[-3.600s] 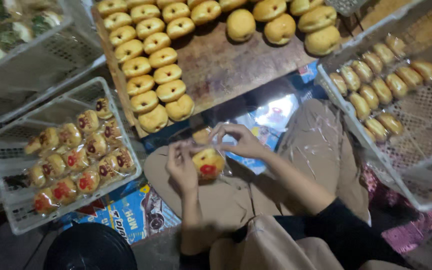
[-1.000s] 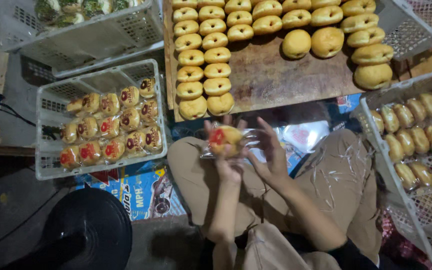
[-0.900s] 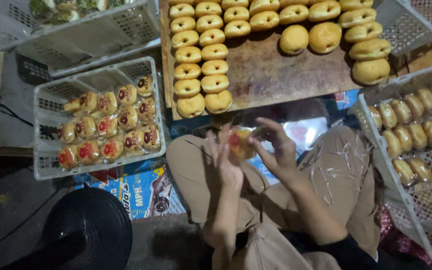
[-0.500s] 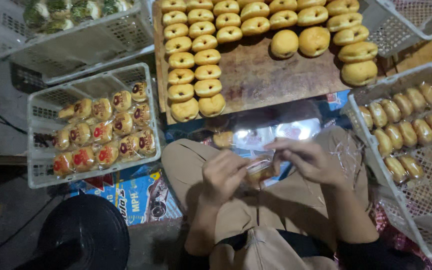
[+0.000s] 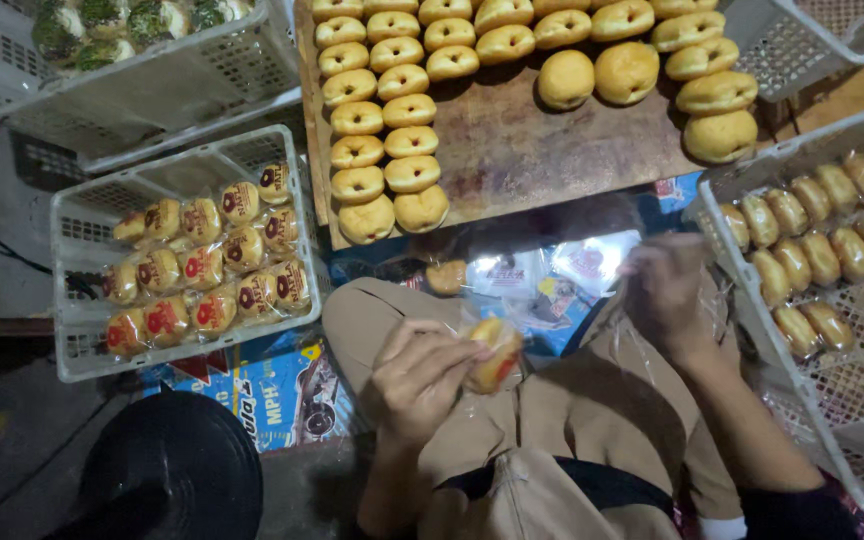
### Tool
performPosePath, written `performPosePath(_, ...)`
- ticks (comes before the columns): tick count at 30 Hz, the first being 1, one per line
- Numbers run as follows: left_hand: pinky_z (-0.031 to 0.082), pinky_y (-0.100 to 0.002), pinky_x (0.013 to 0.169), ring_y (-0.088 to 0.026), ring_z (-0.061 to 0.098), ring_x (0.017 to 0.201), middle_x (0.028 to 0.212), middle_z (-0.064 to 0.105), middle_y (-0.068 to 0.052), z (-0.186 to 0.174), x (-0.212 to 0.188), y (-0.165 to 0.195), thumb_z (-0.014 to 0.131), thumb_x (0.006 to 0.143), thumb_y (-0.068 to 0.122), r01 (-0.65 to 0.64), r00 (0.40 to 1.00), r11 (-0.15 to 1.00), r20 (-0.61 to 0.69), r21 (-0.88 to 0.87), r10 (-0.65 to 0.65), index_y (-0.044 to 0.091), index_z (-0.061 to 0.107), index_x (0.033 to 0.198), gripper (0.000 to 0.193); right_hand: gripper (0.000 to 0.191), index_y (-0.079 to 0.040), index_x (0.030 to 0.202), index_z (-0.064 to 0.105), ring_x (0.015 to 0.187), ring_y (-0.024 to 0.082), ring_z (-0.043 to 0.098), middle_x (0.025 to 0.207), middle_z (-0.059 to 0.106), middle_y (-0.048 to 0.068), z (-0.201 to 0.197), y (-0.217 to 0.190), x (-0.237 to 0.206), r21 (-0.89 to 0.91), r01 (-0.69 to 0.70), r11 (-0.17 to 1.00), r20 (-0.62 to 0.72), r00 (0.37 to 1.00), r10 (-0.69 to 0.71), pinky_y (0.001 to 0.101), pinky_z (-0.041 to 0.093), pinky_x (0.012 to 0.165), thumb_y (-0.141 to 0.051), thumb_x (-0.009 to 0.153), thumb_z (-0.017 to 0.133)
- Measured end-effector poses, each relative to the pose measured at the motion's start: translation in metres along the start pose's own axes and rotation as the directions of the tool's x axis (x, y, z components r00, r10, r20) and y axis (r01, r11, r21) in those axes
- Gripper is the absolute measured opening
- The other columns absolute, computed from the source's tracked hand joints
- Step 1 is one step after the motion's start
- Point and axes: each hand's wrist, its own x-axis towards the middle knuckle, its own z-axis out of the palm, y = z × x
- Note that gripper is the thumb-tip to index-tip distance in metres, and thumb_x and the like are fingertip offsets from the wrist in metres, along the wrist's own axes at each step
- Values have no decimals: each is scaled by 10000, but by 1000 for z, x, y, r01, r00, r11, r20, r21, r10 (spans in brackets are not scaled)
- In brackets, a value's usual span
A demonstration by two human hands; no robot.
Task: The person sits on the floor and packages small round buns one by one into clear plastic bags. They pick each bun from a wooden board, place it into a bag, and then put the packaged bun into a white plastic crate.
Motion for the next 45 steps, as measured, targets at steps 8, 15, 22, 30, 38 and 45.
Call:
performPosePath(8, 549, -356, 747, -261, 665, 864, 898, 728, -77, 10, 4, 5, 825, 753, -29, 106, 994, 994, -16, 41, -105, 12, 748, 942, 208, 289, -121, 1099, 775, 1028, 183, 695, 1084, 741, 0, -79, -72, 85, 450, 472, 758, -179, 879, -442, 326, 433, 835, -137, 812, 754)
performPosePath(15, 563, -346, 756, -235, 683, 877, 905, 739, -72, 9, 7, 5, 815, 771, -33, 174, 985, 985, 28, -20, -173, 17, 761, 952, 196, 311, -122, 1202, 692, 1098, 174, 629, 1197, 675, 6, -27, -59, 38, 149, 683, 715, -183, 729, -659, 353, 390, 887, -213, 905, 691)
performPosePath(22, 547, -357, 809, -211, 739, 923, 1207, 708, -55, -7, 2, -12, 696, 892, 46, 482, 874, 873, -18, -75, -485, 97, 687, 975, 98, 611, -63, 1422, 498, 1292, 259, 545, 1436, 546, 126, -7, 73, 26, -345, -252, 904, 540, 735, 410, 386, 385, 1046, -205, 880, 742)
performPosePath(30, 579, -264, 884, -152, 730, 992, 1240, 664, -64, 50, -42, -110, 571, 1005, 48, 563, 794, 747, -19, -354, -608, 11, 649, 1093, 124, 161, -60, 926, 654, 1197, 212, 631, 1235, 654, 106, 127, -56, 64, 980, -198, 7, 198, 980, -27, 356, 503, 1077, -129, 932, 800)
performPosePath(38, 478, -340, 599, -167, 586, 643, 700, 632, -54, 58, -179, -117, 776, 881, 140, 832, 550, 489, -269, 263, -791, 5, 682, 750, 211, 276, -26, 674, 652, 652, 178, 518, 743, 623, 84, 189, -162, -51, 491, -806, -331, 865, 407, 293, 328, 375, 597, -73, 946, 655)
performPosePath(45, 503, -274, 575, -127, 647, 608, 691, 676, -56, 95, -146, -194, 758, 938, 75, 765, 445, 457, -141, -454, -884, 5, 616, 832, 191, 351, -116, 938, 792, 859, 348, 721, 888, 736, 163, 192, -13, 9, 24, -725, 689, 885, 335, 323, 465, 548, 781, -433, 909, 646)
